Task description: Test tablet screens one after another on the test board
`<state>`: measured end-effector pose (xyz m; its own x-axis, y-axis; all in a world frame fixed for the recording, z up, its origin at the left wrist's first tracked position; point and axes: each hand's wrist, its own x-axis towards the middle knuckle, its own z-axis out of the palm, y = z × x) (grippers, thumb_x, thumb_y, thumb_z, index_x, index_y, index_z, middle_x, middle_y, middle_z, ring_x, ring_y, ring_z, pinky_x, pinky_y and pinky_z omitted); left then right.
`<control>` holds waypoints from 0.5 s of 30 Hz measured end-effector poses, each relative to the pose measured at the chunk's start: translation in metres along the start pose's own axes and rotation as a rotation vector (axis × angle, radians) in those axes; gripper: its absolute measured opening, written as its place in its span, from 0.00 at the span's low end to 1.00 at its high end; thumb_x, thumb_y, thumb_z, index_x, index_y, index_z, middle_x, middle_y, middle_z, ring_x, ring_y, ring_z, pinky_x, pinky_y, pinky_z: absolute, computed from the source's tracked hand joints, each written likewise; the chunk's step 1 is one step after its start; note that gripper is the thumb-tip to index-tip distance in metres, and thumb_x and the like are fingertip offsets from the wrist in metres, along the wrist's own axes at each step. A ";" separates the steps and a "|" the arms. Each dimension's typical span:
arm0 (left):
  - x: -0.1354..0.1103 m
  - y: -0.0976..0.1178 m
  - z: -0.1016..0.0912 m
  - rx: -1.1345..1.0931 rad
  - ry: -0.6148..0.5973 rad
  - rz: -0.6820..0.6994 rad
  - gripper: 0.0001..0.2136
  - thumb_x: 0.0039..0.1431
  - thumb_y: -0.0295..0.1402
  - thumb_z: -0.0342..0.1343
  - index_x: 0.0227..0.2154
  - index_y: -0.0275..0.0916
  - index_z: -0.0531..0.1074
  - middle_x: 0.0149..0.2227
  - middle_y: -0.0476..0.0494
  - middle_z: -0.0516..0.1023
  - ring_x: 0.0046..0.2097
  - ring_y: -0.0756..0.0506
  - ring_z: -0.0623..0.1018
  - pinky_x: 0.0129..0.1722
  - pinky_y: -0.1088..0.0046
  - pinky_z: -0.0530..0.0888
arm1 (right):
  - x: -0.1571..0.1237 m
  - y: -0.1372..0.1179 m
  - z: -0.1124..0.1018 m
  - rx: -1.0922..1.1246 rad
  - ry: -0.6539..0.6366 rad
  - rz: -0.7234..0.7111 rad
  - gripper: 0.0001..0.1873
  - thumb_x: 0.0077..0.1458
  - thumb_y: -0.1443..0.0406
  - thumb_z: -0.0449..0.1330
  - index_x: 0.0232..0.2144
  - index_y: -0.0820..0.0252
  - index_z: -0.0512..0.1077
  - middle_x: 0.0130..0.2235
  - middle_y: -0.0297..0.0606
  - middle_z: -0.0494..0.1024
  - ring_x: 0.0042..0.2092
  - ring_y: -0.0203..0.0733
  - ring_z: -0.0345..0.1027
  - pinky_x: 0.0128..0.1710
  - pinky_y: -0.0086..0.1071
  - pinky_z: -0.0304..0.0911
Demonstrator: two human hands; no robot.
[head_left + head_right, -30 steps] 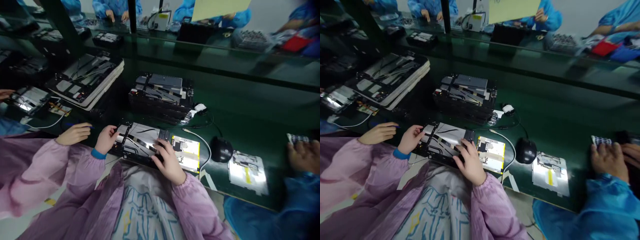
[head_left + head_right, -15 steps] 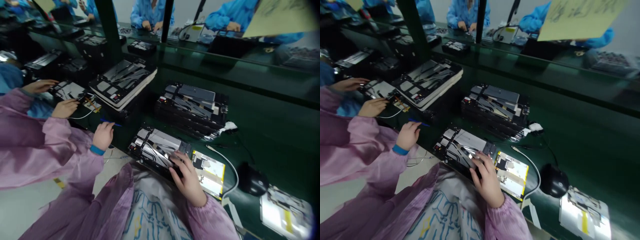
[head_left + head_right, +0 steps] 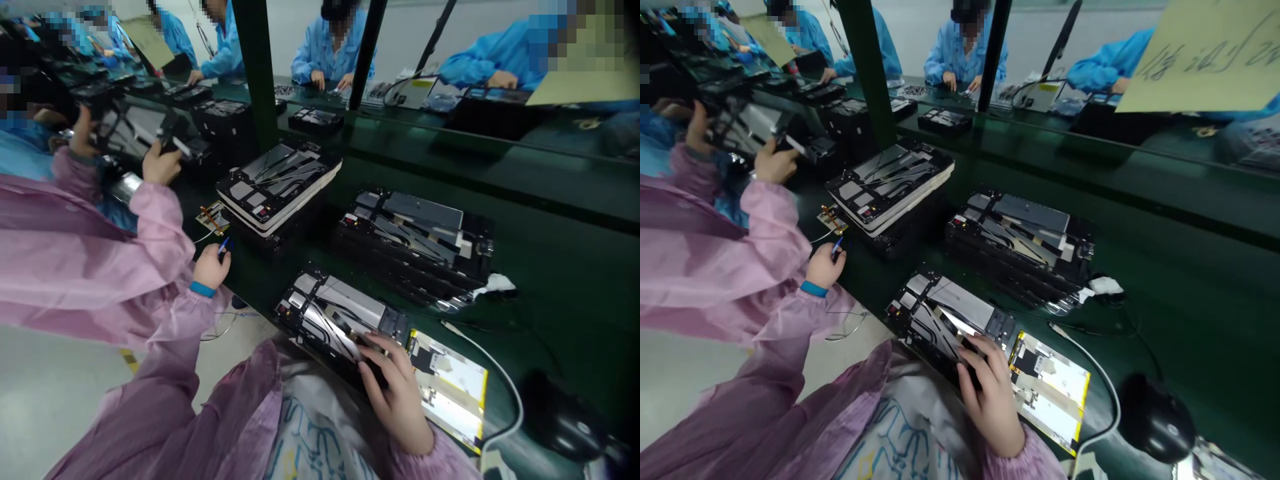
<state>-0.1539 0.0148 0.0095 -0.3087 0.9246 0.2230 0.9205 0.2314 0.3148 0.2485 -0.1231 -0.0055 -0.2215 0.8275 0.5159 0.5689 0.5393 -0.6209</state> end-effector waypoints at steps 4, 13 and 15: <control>0.023 0.001 0.004 -0.048 -0.014 -0.222 0.16 0.52 0.37 0.54 0.41 0.32 0.72 0.32 0.39 0.76 0.36 0.39 0.76 0.38 0.66 0.71 | 0.004 -0.003 -0.001 0.007 0.014 -0.011 0.10 0.58 0.70 0.54 0.42 0.57 0.69 0.47 0.45 0.70 0.49 0.48 0.65 0.45 0.46 0.66; 0.030 0.017 0.005 -0.259 -0.111 -0.347 0.05 0.40 0.32 0.60 0.23 0.37 0.73 0.24 0.44 0.75 0.33 0.42 0.76 0.34 0.70 0.69 | 0.002 -0.007 -0.001 0.043 0.016 0.027 0.09 0.58 0.69 0.55 0.41 0.56 0.70 0.46 0.44 0.71 0.49 0.48 0.66 0.45 0.46 0.67; 0.015 0.025 -0.006 -0.338 -0.125 -0.355 0.05 0.40 0.32 0.60 0.22 0.36 0.72 0.23 0.45 0.74 0.30 0.44 0.75 0.31 0.72 0.68 | 0.006 -0.012 0.001 0.078 0.020 0.046 0.09 0.58 0.70 0.55 0.41 0.55 0.70 0.45 0.43 0.71 0.48 0.48 0.67 0.44 0.46 0.67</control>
<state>-0.1368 0.0325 0.0258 -0.5390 0.8403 -0.0577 0.6281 0.4466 0.6372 0.2397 -0.1245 0.0039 -0.1803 0.8492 0.4964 0.5145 0.5115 -0.6882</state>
